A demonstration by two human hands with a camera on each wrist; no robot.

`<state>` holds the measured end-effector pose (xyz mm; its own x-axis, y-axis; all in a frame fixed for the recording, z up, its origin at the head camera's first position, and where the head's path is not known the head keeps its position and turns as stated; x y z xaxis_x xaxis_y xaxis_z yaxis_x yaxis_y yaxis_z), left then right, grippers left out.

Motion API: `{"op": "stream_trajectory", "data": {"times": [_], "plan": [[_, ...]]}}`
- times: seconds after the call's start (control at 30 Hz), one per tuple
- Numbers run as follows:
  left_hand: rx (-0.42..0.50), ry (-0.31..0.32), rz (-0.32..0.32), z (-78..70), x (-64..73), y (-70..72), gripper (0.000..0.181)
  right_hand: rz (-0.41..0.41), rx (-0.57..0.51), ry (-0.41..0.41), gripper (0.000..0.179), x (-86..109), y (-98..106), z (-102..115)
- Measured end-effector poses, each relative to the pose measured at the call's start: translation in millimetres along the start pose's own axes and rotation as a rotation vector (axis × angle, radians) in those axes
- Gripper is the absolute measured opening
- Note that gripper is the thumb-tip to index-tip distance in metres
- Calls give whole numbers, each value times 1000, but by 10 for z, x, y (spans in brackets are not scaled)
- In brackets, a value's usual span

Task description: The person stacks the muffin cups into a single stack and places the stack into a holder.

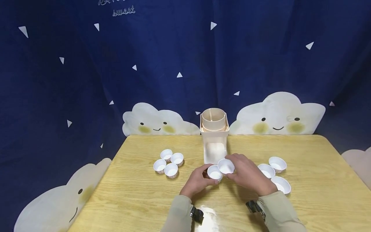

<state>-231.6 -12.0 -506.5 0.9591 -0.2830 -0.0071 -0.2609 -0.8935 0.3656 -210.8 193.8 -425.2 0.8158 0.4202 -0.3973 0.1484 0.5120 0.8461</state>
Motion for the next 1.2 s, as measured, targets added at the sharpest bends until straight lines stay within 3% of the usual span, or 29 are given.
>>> {"op": "stream_trajectory", "data": {"times": [0.33, 0.57, 0.83, 1.2], "plan": [[-33, 14, -7, 28, 3, 35, 51, 29, -22, -11, 47, -116, -110, 101], [-44, 29, 0, 18, -3, 46, 52, 79, -58, -26, 40, -161, -178, 150], [-81, 25, -7, -24, 10, 29, 53, 127, -99, -81, 53, -155, -223, 218], [-135, 26, 2, -54, -9, 34, 55, 138, -60, -87, 55, -149, -279, 183]]}}
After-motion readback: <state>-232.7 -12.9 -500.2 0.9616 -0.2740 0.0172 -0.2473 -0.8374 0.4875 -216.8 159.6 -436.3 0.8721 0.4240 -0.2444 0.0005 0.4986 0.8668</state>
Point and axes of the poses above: each hand's wrist, its own x-axis away from the middle knuckle, its own y-axis out of the back of the hand, z = x × y, the point moved 1 cm from there along -x, towards the middle knuckle, and after that the axes turned 1 degree about -z, right-handed, at the moved point
